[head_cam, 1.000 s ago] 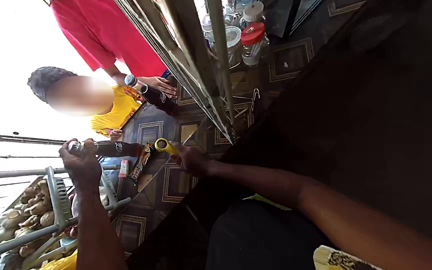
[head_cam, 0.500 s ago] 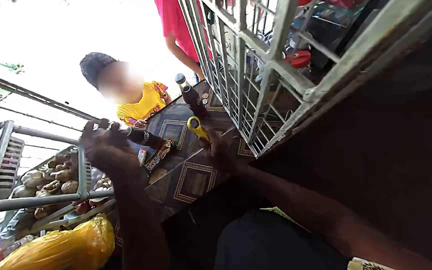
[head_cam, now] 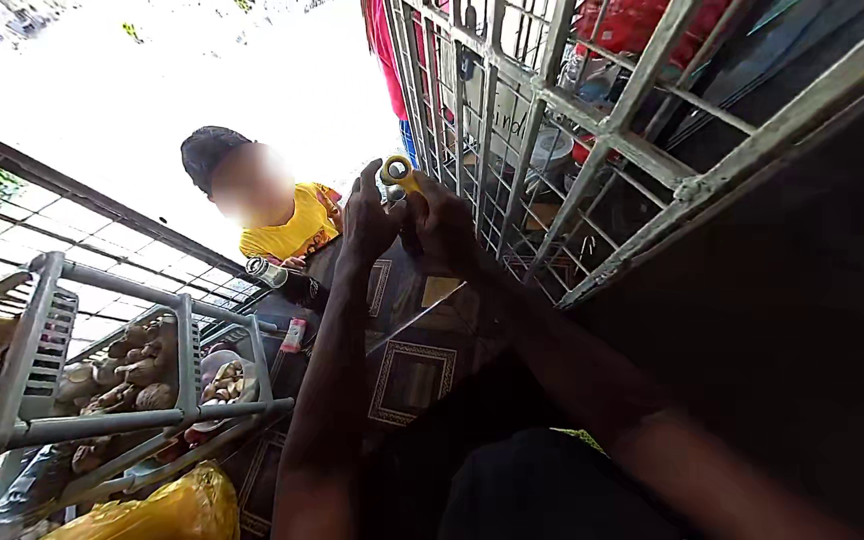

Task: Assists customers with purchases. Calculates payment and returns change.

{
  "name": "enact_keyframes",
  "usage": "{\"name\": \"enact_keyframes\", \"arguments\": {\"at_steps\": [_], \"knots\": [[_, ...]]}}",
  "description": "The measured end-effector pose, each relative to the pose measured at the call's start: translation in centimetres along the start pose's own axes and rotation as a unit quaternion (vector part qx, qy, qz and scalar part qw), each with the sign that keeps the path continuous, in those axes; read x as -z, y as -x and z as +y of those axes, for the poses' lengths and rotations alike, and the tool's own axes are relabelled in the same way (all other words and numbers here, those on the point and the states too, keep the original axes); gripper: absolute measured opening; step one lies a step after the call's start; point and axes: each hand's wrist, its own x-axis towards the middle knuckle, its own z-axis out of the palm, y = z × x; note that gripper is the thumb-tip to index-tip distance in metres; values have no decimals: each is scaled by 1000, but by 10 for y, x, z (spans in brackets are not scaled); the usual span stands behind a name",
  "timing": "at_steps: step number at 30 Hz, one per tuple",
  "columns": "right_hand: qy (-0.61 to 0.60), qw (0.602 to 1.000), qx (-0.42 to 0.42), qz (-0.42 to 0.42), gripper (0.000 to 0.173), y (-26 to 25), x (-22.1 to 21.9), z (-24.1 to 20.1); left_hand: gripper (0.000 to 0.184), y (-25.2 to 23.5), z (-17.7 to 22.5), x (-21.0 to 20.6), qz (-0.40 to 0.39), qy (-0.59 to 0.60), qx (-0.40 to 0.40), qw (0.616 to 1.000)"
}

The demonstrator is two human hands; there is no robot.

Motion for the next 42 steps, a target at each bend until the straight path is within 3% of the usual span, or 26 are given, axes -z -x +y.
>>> {"name": "enact_keyframes", "arguments": {"at_steps": [4, 7, 18, 22, 26, 32, 38, 42], "knots": [[10, 998, -6, -61, 44, -8, 1, 8, 53, -14, -4, 1, -37, 9, -24, 999], [8, 998, 11, -65, 46, -15, 0, 13, 54, -16, -6, -1, -43, 15, -14, 999], [99, 985, -3, -140, 50, -11, 22, -6, 48, -13, -5, -29, 87, 87, -22, 992], [111, 987, -21, -116, 52, -3, 16, -12, 49, -4, -11, -29, 49, 49, -31, 997], [107, 972, -79, -192, 49, -14, 31, -24, 50, -12, 8, -33, 67, 13, 18, 998], [99, 955, -107, -259, 41, -24, 53, -48, 47, -9, 12, -31, 106, 32, -20, 994], [101, 960, -102, -241, 30, -30, 78, -75, 47, -11, 9, -38, 104, 85, 24, 991], [63, 978, -115, -160, 43, -16, 58, -63, 47, -11, 15, -34, 114, 100, 6, 988]]}}
